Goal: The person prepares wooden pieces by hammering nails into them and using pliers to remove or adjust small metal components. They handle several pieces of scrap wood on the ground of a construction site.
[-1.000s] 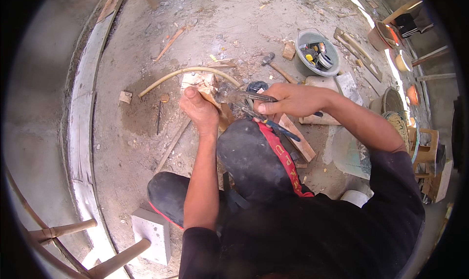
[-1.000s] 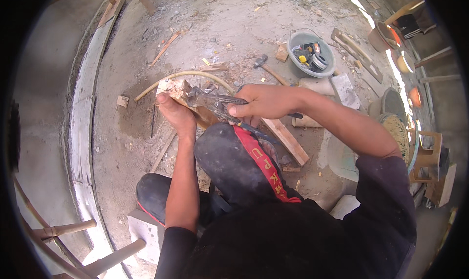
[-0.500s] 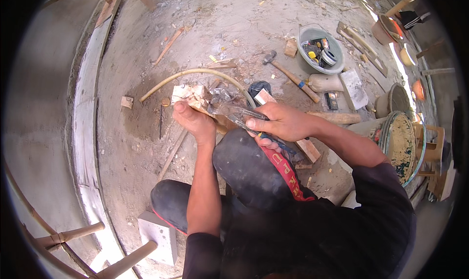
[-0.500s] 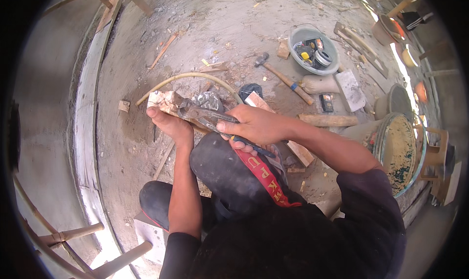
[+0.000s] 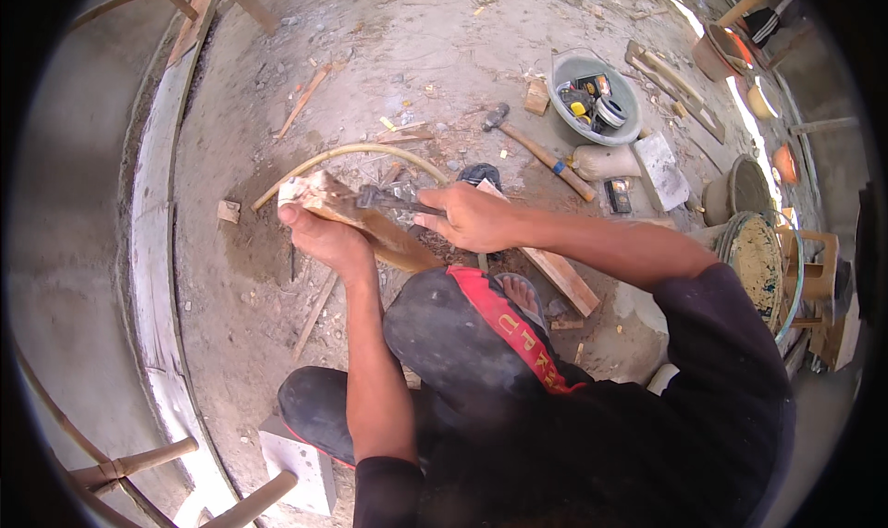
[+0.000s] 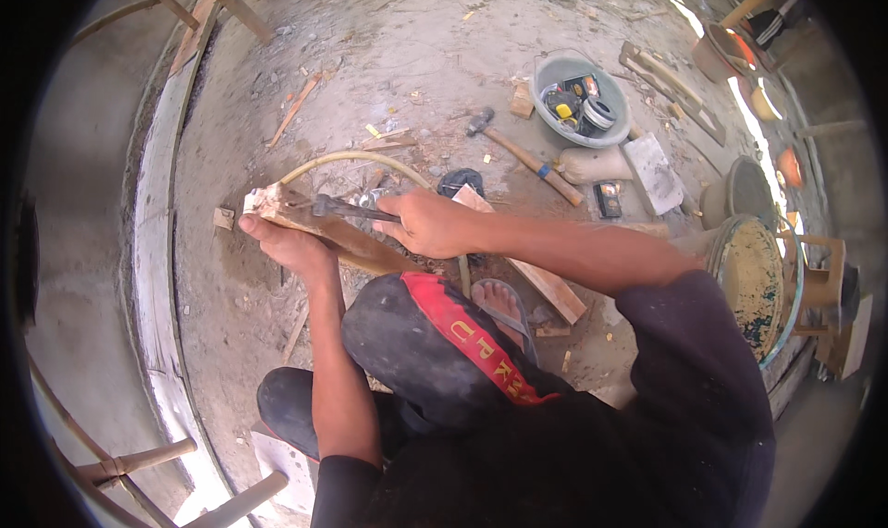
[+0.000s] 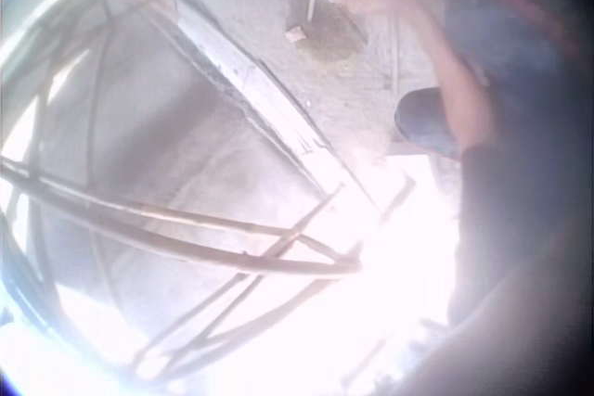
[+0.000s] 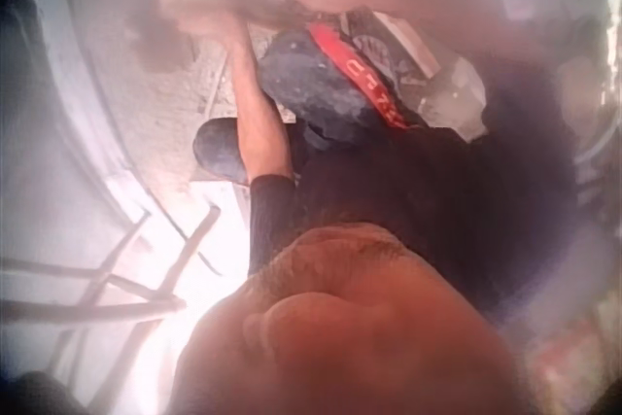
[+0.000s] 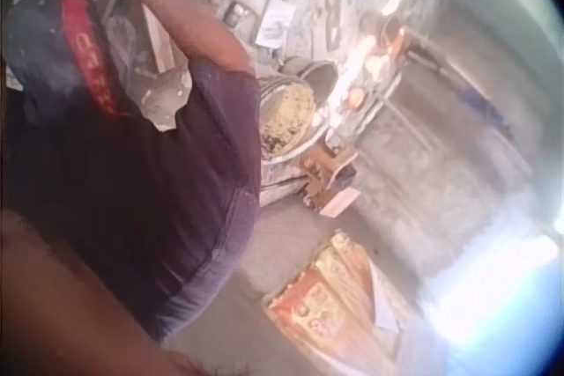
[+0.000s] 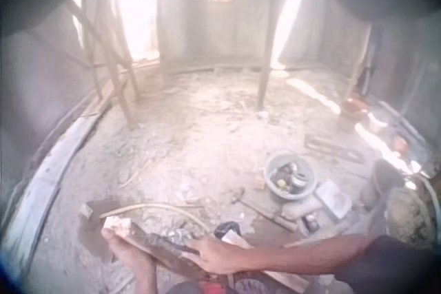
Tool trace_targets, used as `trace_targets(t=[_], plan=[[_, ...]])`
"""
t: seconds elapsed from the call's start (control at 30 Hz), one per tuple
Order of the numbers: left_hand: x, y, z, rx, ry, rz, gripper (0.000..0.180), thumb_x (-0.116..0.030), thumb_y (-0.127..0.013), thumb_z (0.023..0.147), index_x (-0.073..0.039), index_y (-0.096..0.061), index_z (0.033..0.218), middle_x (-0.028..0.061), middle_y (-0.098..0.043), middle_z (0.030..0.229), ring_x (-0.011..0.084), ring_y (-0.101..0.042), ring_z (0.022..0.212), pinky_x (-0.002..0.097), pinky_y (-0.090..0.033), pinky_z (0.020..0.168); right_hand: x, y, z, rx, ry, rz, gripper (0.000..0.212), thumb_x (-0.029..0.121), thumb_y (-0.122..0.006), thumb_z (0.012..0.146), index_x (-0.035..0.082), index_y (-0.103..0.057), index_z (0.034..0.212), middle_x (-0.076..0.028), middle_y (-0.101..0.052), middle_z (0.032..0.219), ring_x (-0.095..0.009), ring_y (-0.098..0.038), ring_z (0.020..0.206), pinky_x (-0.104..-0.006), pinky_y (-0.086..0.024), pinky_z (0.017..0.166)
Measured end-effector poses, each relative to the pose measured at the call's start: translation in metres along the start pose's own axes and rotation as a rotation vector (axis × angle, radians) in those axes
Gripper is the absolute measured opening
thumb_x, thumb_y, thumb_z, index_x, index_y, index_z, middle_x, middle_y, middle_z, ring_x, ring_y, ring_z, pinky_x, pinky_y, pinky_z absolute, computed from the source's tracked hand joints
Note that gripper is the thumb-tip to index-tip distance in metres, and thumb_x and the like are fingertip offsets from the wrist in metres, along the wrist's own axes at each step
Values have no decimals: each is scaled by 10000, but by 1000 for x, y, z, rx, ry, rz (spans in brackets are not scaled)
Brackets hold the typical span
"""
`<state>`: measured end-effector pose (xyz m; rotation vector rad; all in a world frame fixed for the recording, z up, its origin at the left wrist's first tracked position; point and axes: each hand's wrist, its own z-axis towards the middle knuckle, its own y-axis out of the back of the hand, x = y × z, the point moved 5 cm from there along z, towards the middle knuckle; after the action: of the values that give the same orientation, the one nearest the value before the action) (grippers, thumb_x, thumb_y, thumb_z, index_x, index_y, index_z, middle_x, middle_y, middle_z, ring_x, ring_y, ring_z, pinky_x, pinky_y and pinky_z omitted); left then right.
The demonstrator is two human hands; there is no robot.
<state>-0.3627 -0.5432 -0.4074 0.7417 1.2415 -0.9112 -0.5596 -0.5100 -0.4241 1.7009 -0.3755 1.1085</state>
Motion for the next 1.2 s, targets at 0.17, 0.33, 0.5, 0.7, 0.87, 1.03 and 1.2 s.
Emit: trace_targets(t=[0.17, 0.33, 0.5, 0.7, 0.87, 1.03, 1.2], plan=[[10, 43, 18, -261, 183, -118, 894, -724, -184, 995, 36, -564, 1273, 167, -627, 1171, 249, -621, 1057, 377, -506, 899, -116, -78, -70, -280, -199, -16, 300, 250, -538, 1013, 26, -609, 1199, -251, -630, 762, -380, -672, 803, -437, -518, 653], [18, 49, 13, -223, 155, -44, 837, -696, -350, 985, 73, -547, 1252, 172, -627, 1163, 269, -617, 1055, 390, -503, 922, -153, 12, -112, -719, -522, 728, 388, 271, -422, 1072, -32, -497, 1303, -116, -649, 949, -205, -678, 850, -358, -575, 700], [12, 28, 9, 169, 71, -194, 685, -538, -556, 976, 57, -513, 1314, 191, -648, 1171, 288, -624, 1098, 414, -487, 977, -189, 101, -117, -958, -561, 1245, 432, 264, -369, 1080, -42, -343, 1384, -222, -579, 1253, -329, -631, 1122, -484, -577, 914], [2, 22, 7, 239, 335, -329, 536, -273, -704, 930, 45, -489, 1304, 194, -651, 1148, 251, -634, 1065, 405, -507, 936, -174, 62, -131, -788, -566, 1455, 408, 241, -355, 1077, -32, -345, 1381, -286, -529, 1316, -400, -582, 1201, -565, -541, 972], [-13, 45, 7, 195, 181, 9, 620, -184, -732, 911, 47, -417, 1393, 179, -572, 1278, 215, -569, 1152, 368, -480, 965, -107, 14, -105, -349, -708, 1069, 431, 287, -458, 1054, -1, -475, 1374, -126, -676, 973, -200, -666, 811, -374, -580, 692], [-16, 53, -7, 196, 66, -26, 699, -104, -794, 846, 40, -363, 1377, 165, -558, 1257, 223, -556, 1135, 350, -477, 947, -52, -26, -62, 92, -578, 807, 429, 221, -532, 1023, -7, -483, 1383, -73, -667, 870, -129, -605, 618, -271, -502, 553], [-41, 50, -5, 55, -33, 259, 781, -222, -856, 787, 21, -348, 1329, 190, -561, 1229, 252, -560, 1116, 371, -473, 939, 34, 9, -41, 88, -439, 929, 520, 213, -558, 1014, -7, -407, 1459, -73, -649, 831, -131, -625, 657, -272, -510, 557]])
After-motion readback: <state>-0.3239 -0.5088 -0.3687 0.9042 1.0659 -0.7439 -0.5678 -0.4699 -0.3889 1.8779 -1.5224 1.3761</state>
